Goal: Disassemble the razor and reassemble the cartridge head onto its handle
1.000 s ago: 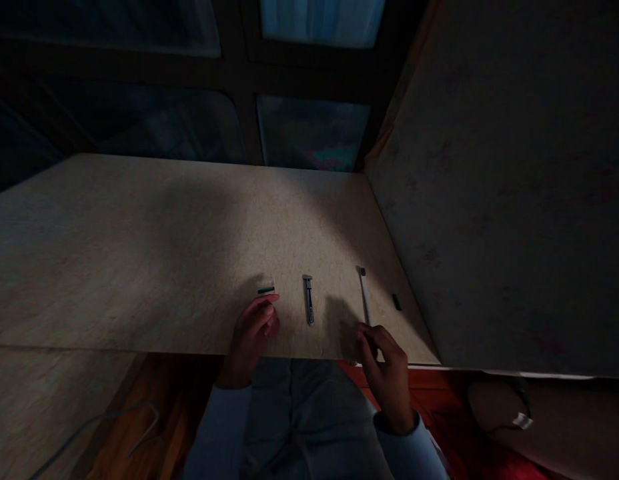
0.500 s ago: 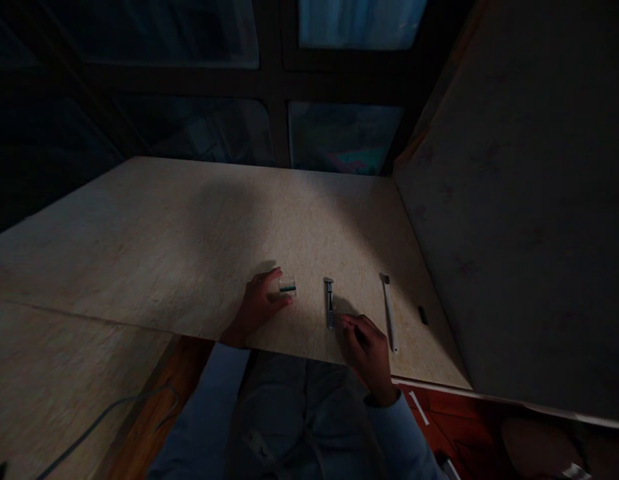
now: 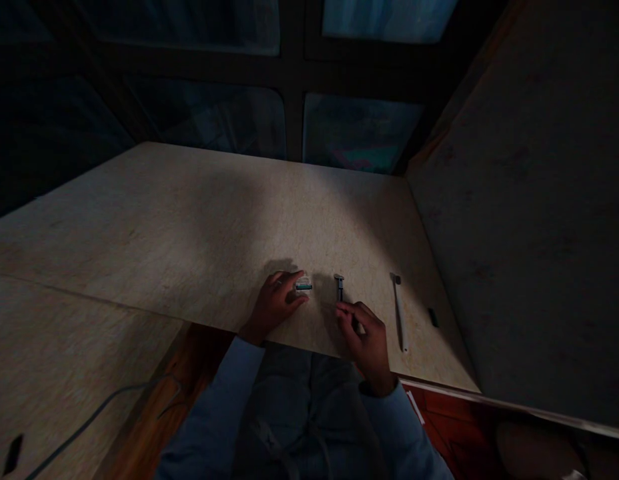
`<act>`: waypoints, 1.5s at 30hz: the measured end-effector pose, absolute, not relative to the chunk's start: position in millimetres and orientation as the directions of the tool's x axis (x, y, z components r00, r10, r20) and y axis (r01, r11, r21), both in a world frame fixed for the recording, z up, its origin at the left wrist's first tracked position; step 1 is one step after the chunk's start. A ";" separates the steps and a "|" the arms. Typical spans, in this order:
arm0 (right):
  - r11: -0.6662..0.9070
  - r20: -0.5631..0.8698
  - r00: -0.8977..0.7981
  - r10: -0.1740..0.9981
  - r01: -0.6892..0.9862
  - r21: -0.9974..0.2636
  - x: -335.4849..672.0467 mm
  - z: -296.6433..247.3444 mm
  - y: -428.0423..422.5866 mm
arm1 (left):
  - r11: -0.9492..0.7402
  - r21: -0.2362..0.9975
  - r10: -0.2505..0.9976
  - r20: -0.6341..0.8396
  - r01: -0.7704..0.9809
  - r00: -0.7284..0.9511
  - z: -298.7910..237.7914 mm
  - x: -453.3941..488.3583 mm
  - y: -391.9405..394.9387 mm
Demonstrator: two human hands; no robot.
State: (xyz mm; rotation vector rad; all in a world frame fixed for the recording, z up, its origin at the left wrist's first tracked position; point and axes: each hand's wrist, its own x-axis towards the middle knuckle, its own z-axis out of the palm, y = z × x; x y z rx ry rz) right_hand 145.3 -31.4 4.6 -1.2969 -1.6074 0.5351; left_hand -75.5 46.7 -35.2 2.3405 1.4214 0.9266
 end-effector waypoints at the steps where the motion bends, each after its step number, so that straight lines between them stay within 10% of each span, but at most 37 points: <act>1: 0.364 0.416 -0.016 0.909 0.512 -0.778 141.7 7.7 -25.1 | -0.508 0.496 0.852 0.410 0.704 0.326 -34.9 -75.4 45.8; 23: 0.451 0.174 -0.417 0.892 0.798 -0.400 116.0 1.9 35.8 | -0.634 0.475 0.761 0.524 0.611 0.382 -25.1 -72.4 41.4; 45: 0.476 0.347 -0.326 0.879 0.624 -0.620 124.3 4.2 26.9 | -0.546 0.532 0.834 0.416 0.647 0.362 -33.1 -73.0 43.4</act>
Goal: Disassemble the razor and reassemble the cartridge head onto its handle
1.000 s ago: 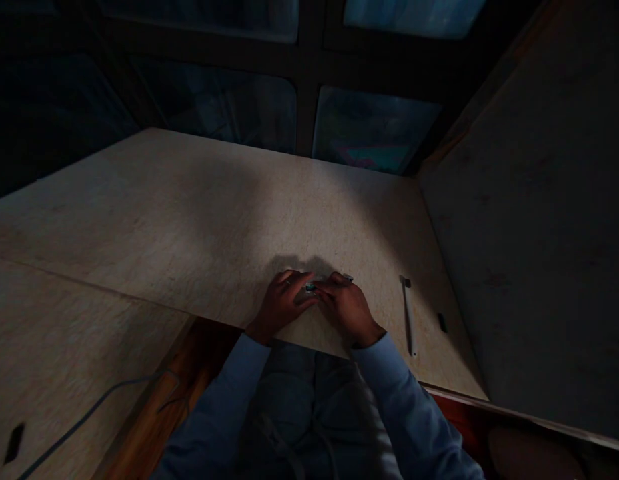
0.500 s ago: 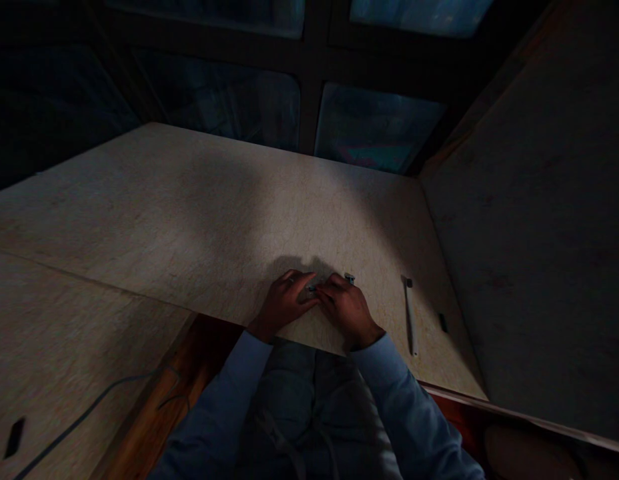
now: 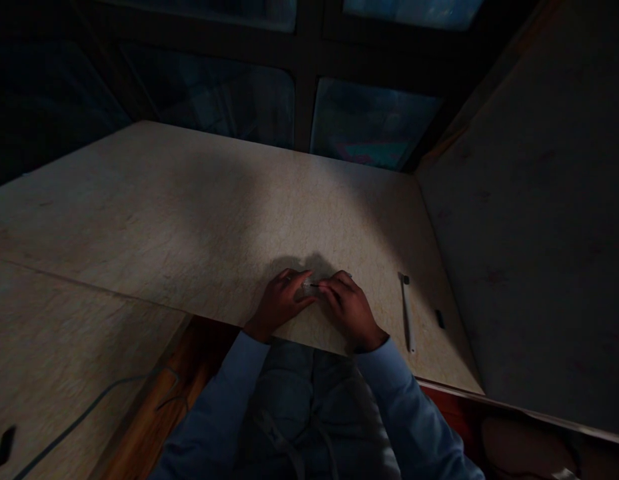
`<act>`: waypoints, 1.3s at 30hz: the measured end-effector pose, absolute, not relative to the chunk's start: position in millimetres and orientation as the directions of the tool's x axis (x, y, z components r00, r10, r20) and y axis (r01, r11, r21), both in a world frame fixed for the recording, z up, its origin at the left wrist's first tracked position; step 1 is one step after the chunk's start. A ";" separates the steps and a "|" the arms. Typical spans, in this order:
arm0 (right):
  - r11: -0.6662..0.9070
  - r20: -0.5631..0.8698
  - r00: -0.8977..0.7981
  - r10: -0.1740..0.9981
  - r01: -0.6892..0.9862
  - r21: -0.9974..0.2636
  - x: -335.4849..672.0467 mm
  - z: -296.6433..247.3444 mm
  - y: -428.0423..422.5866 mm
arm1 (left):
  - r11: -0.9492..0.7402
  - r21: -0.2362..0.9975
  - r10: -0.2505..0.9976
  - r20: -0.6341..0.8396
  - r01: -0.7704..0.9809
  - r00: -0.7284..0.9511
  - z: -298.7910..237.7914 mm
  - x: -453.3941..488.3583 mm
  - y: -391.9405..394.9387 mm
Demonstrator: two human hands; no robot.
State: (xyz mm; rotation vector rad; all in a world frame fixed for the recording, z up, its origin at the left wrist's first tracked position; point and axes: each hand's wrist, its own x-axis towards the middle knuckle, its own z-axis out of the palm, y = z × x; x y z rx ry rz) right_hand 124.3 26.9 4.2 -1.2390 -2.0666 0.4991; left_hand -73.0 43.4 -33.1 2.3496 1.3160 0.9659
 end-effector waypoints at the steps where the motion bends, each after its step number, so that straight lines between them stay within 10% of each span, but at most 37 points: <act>1: 0.465 0.361 -0.295 0.885 0.599 -0.652 126.6 7.1 23.8 | -0.539 0.530 0.839 0.409 0.655 0.359 -33.8 -73.2 43.5; 16: 0.315 0.382 0.037 0.923 0.494 -0.810 182.6 21.2 -70.4 | -0.397 0.822 0.917 0.375 0.408 0.137 -3.7 -38.6 47.0; 29: 0.329 0.444 0.243 0.862 0.399 -0.856 202.1 38.8 -117.5 | -0.714 0.522 0.616 0.150 0.467 0.773 37.8 144.6 25.3; 39: 0.272 0.396 0.371 0.840 0.343 -0.899 207.2 26.8 -116.1 | -0.727 0.397 0.628 0.055 0.560 0.777 17.9 162.3 19.2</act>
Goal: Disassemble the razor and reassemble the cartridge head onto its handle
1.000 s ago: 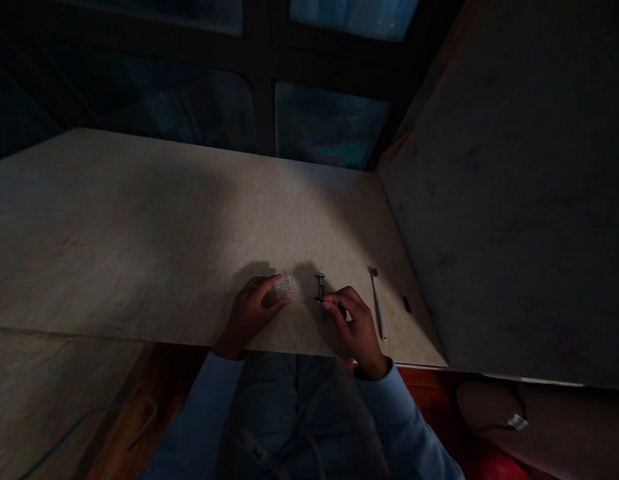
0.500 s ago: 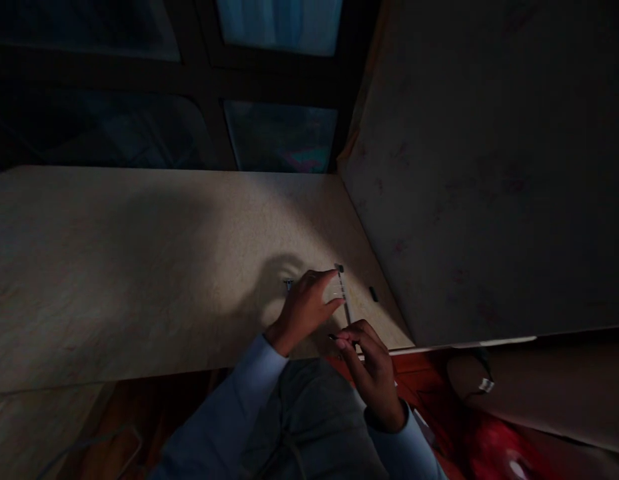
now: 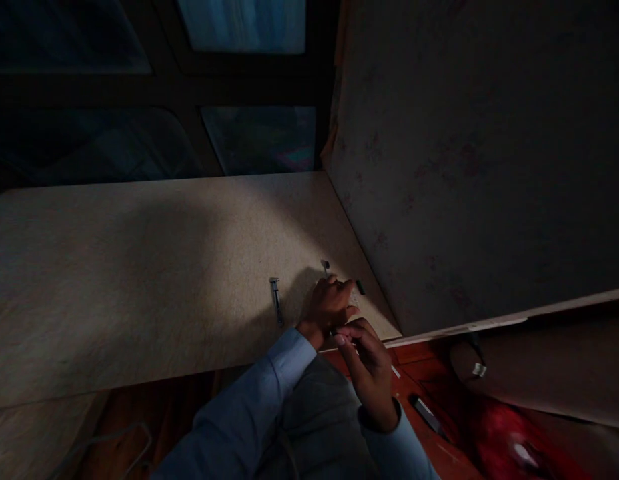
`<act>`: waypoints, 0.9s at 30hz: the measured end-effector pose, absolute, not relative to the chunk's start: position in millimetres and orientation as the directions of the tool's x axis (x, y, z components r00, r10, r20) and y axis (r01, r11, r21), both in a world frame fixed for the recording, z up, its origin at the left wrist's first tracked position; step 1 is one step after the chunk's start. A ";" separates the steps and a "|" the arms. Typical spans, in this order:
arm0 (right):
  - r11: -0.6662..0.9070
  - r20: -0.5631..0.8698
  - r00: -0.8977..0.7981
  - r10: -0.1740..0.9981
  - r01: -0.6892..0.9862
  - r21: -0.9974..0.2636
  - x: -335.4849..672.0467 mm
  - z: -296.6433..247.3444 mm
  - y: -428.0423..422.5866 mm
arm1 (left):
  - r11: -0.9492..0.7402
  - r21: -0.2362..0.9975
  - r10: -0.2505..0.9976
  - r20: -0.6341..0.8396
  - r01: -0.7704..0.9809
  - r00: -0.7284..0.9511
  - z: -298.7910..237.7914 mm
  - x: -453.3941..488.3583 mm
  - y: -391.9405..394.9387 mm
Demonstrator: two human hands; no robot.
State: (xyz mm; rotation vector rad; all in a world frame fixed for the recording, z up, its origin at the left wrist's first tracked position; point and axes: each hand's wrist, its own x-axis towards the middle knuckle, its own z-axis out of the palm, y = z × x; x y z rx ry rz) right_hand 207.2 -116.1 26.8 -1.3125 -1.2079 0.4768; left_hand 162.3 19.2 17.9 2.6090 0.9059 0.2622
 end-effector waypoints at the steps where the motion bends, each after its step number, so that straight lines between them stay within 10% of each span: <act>1: 0.264 0.385 0.382 0.840 0.333 -0.905 207.0 25.2 -115.2 | -0.723 0.401 0.629 0.045 0.563 0.776 16.4 162.8 19.3; 7: 0.247 0.346 0.391 0.853 0.282 -0.927 207.3 20.8 -111.1 | -0.666 0.467 0.670 0.030 0.582 0.742 19.0 150.9 19.2; 15: 0.175 0.211 0.421 0.882 0.124 -0.977 201.4 24.5 -99.0 | -0.557 0.651 0.831 0.428 0.516 0.356 14.6 75.0 3.6; 21: 0.112 0.116 0.368 0.923 0.031 -0.993 188.1 28.1 -75.1 | -0.273 0.885 0.962 0.264 0.377 0.077 17.1 36.8 -4.7; 27: 0.005 -0.039 0.253 0.967 -0.169 -0.986 179.6 34.5 -57.4 | -0.193 0.848 0.980 0.141 0.493 0.141 2.1 32.3 -3.5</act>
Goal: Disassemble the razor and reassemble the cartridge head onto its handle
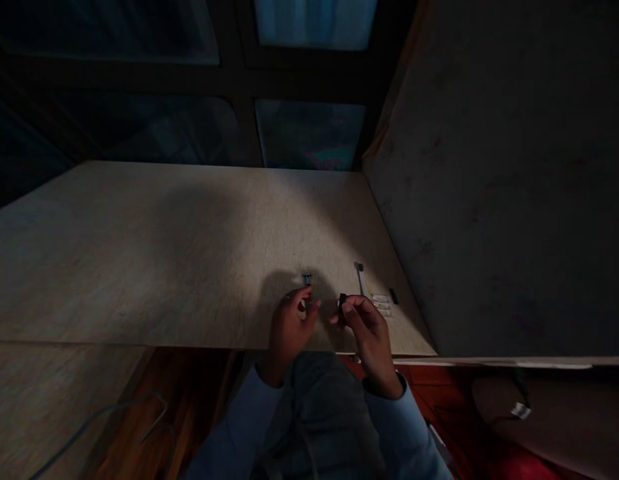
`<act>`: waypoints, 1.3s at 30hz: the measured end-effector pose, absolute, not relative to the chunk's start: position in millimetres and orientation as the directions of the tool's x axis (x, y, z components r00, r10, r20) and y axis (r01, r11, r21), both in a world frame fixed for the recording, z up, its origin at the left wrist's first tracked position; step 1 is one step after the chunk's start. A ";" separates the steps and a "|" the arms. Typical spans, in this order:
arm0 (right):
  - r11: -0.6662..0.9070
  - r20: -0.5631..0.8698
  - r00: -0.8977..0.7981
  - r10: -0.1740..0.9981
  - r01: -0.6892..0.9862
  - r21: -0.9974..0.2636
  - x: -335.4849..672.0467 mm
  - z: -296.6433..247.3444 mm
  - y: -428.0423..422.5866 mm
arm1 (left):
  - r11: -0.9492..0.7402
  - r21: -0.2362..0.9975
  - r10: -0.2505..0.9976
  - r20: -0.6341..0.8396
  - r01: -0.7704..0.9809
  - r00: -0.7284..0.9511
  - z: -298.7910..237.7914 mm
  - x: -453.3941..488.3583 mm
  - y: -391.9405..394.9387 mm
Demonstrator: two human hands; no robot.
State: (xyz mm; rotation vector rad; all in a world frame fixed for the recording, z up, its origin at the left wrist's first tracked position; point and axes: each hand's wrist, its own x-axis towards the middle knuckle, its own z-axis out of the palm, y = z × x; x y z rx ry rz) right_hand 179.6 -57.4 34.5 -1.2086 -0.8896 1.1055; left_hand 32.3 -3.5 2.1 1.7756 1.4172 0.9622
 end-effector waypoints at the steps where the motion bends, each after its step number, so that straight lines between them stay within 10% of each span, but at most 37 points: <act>1: -0.008 -0.052 0.237 0.970 -0.184 -0.983 179.1 35.0 -55.6 | -0.185 0.814 0.981 0.122 0.550 0.150 -0.4 33.5 -2.6; 12: -0.017 -0.062 0.302 0.951 -0.150 -0.989 182.9 39.1 -40.1 | -0.014 0.586 0.994 -0.083 0.810 0.077 9.0 48.8 31.3; 19: 0.003 -0.016 0.325 0.946 -0.059 -0.998 189.0 36.5 -31.4 | 0.017 0.995 0.993 -0.028 0.096 0.113 -3.9 28.4 29.9; 26: 0.033 0.023 0.305 0.952 -0.025 -0.999 179.6 37.9 -28.3 | 0.312 0.829 0.940 -0.197 -0.465 0.280 -1.3 30.1 15.7; 39: 0.033 0.064 0.196 0.979 0.159 -0.987 164.7 23.8 -31.5 | 0.349 0.852 0.923 -0.241 -0.389 0.301 -4.6 35.7 12.2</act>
